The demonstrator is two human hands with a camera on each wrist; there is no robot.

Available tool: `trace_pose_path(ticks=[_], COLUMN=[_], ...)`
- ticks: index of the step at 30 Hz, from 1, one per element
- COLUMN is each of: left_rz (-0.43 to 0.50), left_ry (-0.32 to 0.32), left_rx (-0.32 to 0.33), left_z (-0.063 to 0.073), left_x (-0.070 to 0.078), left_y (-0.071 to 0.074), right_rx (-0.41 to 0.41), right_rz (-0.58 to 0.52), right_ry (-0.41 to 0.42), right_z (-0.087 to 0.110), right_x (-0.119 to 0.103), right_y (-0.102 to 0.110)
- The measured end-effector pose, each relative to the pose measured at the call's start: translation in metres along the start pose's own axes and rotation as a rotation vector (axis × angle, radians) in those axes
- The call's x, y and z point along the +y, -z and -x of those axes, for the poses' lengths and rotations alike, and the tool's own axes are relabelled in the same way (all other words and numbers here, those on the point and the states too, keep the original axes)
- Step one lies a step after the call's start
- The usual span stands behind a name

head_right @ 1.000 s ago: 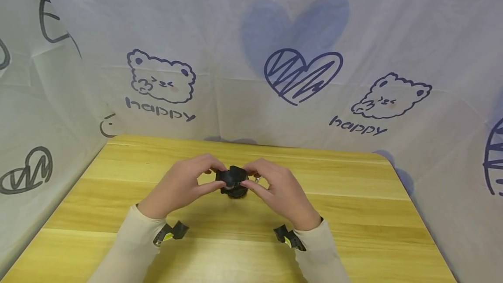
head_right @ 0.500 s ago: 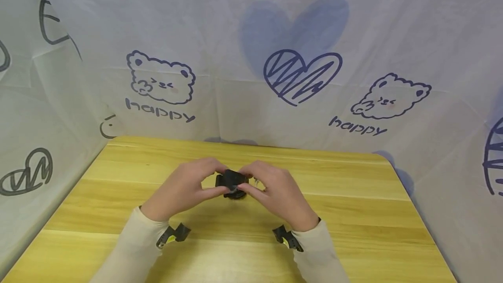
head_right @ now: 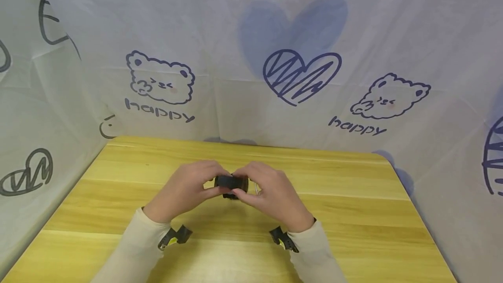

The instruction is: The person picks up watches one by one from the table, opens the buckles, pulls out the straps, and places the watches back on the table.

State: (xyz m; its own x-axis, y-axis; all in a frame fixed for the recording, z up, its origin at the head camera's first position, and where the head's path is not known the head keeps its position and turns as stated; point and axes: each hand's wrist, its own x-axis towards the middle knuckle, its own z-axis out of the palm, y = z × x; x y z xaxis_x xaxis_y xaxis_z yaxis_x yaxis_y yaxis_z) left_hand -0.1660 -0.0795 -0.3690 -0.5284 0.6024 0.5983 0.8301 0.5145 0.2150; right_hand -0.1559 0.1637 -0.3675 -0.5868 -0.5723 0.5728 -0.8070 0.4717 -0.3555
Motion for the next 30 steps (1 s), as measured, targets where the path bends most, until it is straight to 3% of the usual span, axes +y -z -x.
trace_pose_path(ticks=[8, 18, 24, 30], left_rz=[-0.001, 0.020, 0.041, 0.082], left_ry=[0.019, 0.024, 0.046, 0.075], left_rx=[-0.009, -0.008, -0.011, -0.017], left_z=[0.001, 0.001, 0.001, 0.002], left_x=[0.000, -0.001, -0.001, -0.001], left_y=[0.001, 0.003, 0.004, 0.006], right_rx=[0.020, -0.010, -0.011, -0.007], right_rz=[0.053, 0.001, -0.049, -0.076], right_ry=[-0.007, -0.070, -0.146, -0.163], right_z=[0.001, 0.004, 0.004, 0.003], right_x=[-0.001, 0.000, -0.004, -0.007], right_y=[0.002, 0.008, 0.012, 0.013])
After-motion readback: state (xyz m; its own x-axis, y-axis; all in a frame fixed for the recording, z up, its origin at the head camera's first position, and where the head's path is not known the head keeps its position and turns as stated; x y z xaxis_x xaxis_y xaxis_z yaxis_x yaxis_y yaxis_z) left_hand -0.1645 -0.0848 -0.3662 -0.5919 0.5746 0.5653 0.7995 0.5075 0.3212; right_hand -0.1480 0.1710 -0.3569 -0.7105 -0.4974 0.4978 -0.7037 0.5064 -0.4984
